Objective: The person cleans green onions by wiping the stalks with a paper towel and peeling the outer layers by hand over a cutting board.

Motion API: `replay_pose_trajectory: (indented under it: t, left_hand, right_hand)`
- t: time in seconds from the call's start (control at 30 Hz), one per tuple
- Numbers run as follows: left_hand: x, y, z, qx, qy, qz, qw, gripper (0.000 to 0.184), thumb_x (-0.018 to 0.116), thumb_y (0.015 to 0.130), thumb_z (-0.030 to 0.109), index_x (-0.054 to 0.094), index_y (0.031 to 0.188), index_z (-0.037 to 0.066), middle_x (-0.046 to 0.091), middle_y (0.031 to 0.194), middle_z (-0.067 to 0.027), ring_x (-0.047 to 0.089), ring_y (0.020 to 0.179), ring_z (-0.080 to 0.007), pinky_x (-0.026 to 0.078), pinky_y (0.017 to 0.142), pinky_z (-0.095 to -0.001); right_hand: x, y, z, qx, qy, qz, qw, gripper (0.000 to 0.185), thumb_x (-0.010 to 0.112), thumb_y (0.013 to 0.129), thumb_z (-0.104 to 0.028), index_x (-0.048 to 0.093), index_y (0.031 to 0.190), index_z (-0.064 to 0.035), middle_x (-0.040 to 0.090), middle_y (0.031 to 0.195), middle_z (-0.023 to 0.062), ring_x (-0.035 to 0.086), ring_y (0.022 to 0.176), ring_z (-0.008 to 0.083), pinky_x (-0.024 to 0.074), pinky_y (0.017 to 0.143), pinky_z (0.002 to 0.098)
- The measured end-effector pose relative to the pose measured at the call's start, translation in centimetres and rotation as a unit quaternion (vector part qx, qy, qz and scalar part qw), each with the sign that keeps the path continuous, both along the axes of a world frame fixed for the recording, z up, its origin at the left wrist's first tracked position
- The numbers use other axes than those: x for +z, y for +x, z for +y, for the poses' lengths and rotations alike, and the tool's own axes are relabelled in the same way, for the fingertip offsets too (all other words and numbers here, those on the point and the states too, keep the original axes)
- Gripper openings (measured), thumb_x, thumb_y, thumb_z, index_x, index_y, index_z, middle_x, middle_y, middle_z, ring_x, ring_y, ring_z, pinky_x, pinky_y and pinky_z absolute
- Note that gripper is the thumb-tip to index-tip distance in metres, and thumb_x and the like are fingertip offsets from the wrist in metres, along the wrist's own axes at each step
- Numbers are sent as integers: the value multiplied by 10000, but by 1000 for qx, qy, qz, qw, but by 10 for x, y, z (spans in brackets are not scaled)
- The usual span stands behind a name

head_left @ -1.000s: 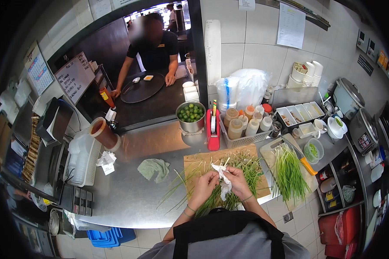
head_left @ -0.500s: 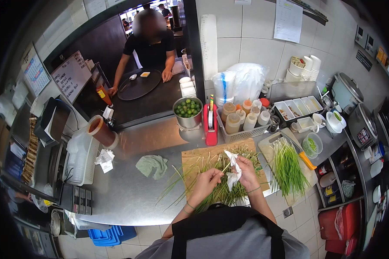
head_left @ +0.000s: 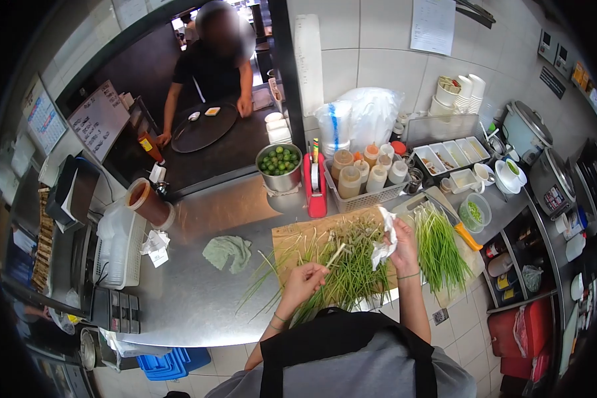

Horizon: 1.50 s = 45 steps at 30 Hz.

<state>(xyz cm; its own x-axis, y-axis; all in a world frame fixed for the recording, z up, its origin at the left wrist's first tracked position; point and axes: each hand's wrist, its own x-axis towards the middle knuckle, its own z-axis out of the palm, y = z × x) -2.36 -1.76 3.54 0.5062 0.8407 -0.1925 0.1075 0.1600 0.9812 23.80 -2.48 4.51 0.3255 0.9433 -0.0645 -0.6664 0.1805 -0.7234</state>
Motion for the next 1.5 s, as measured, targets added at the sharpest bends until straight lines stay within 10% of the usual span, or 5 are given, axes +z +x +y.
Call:
replay_pose_trajectory:
  t: [0.27, 0.8, 1.07, 1.5]
  left_hand:
    - [2, 20, 13, 64, 34, -44, 996, 121, 541, 874, 111, 601, 860, 7, 563, 607, -10, 458, 461, -36, 352, 411, -166]
    - [21, 11, 22, -17, -20, -103, 994, 139, 550, 869, 119, 611, 852, -4, 575, 644, -23, 490, 504, -62, 403, 447, -191]
    - [10, 22, 57, 74, 37, -203, 976, 160, 554, 870, 140, 607, 964, 23, 603, 907, -20, 567, 860, -113, 463, 747, -259]
    - [51, -7, 76, 225, -5, -342, 912, 130, 546, 878, 153, 579, 948, 49, 588, 853, -18, 546, 784, -95, 454, 714, -260]
  right_hand:
    - [-14, -87, -12, 183, -85, -89, 975, 167, 608, 834, -140, 619, 915, 5, 587, 754, -10, 500, 593, 44, 379, 501, 181]
    - [-10, -37, 16, 2, -40, 53, 998, 197, 540, 872, -130, 583, 982, 27, 562, 732, 6, 408, 482, 44, 331, 409, 171]
    - [11, -86, 16, 257, -12, -241, 936, 193, 583, 850, -157, 612, 984, -22, 580, 775, -34, 506, 629, 25, 396, 526, 163]
    - [19, -84, -7, 263, 37, -322, 909, 170, 566, 853, -133, 671, 871, 0, 526, 821, -6, 485, 772, 73, 368, 698, 205]
